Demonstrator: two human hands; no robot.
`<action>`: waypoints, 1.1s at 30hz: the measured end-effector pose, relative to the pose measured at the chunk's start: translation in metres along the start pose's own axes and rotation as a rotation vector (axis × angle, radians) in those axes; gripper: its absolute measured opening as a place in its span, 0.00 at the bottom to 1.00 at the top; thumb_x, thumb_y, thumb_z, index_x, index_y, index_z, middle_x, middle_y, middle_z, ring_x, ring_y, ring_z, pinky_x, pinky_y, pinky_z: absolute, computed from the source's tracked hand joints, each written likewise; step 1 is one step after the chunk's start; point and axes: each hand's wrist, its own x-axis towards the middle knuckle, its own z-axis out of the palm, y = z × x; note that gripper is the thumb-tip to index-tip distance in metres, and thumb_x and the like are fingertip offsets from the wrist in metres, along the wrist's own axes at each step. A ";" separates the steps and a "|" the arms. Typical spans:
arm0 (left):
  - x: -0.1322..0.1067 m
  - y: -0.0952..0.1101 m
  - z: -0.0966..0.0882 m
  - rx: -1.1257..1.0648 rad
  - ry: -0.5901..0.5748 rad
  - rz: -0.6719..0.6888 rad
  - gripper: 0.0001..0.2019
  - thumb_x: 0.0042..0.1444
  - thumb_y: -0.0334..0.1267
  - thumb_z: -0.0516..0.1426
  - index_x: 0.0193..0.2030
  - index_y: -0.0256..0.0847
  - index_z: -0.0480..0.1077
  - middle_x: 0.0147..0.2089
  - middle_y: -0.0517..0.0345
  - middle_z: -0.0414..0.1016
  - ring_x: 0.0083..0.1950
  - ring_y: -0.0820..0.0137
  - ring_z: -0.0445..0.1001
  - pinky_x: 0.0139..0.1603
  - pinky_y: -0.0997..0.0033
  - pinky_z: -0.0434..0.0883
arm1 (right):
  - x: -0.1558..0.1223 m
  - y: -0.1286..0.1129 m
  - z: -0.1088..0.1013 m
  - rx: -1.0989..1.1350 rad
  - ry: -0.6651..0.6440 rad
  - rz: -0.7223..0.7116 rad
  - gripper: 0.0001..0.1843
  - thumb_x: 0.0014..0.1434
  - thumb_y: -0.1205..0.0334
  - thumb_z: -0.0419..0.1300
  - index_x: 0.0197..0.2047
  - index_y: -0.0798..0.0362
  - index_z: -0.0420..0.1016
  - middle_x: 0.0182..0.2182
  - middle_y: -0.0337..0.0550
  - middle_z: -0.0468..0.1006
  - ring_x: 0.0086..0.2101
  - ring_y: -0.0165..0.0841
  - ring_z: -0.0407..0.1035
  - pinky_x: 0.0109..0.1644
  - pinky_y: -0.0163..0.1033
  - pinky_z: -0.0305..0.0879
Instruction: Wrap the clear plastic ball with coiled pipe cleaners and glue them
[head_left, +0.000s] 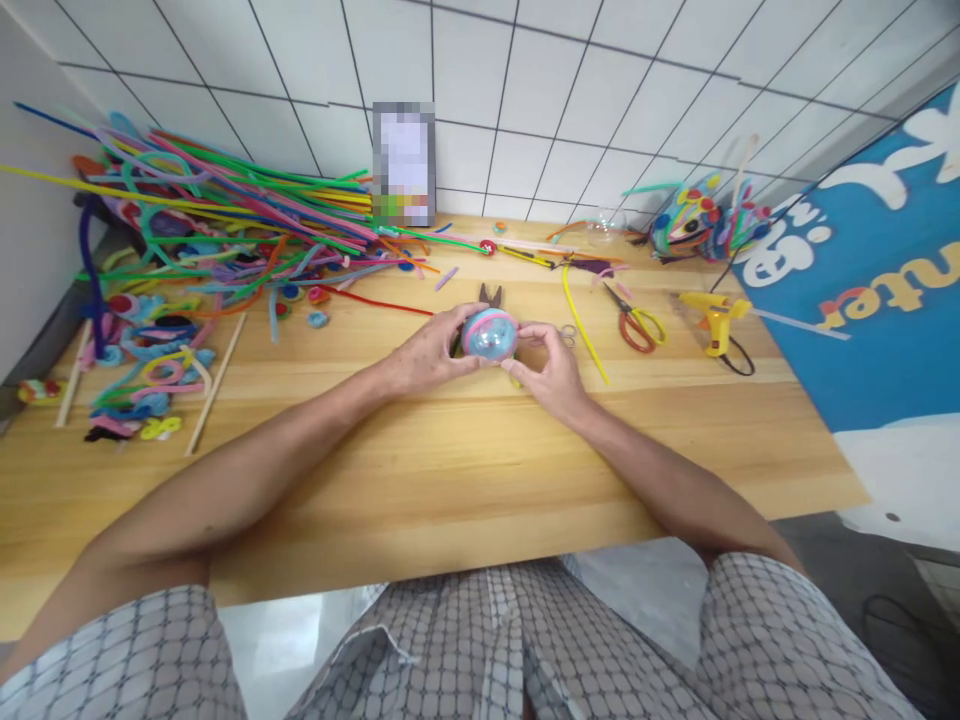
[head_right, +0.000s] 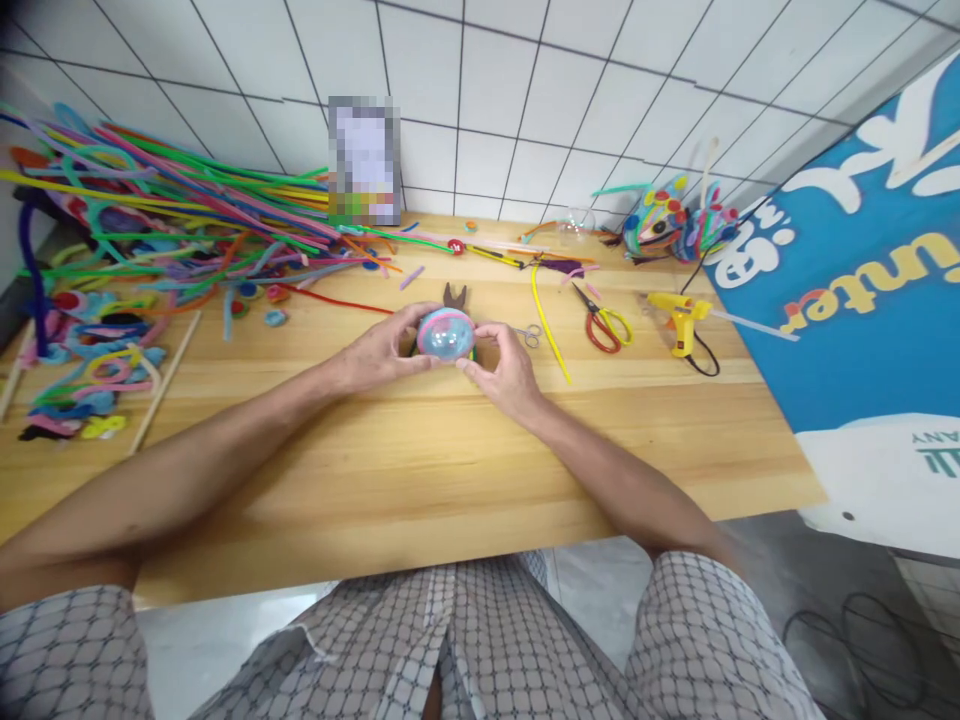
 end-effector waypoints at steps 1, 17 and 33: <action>0.000 -0.002 -0.001 0.010 -0.006 0.023 0.34 0.60 0.50 0.67 0.70 0.40 0.68 0.69 0.41 0.76 0.68 0.54 0.76 0.71 0.51 0.72 | 0.001 0.000 0.000 -0.016 0.001 -0.008 0.22 0.58 0.51 0.72 0.52 0.47 0.72 0.53 0.49 0.83 0.54 0.44 0.77 0.60 0.56 0.74; -0.007 -0.015 0.005 0.047 0.118 -0.029 0.45 0.57 0.53 0.70 0.75 0.37 0.59 0.74 0.33 0.66 0.73 0.49 0.71 0.74 0.44 0.69 | 0.001 -0.003 -0.001 -0.057 0.028 -0.099 0.26 0.64 0.48 0.69 0.59 0.50 0.71 0.55 0.53 0.81 0.55 0.45 0.76 0.59 0.54 0.75; -0.007 -0.014 -0.012 0.137 0.343 0.014 0.33 0.71 0.63 0.56 0.72 0.44 0.64 0.73 0.40 0.69 0.74 0.51 0.70 0.74 0.45 0.69 | 0.015 -0.019 -0.026 -0.065 0.163 -0.092 0.20 0.67 0.50 0.66 0.58 0.48 0.73 0.56 0.50 0.79 0.52 0.43 0.76 0.53 0.50 0.74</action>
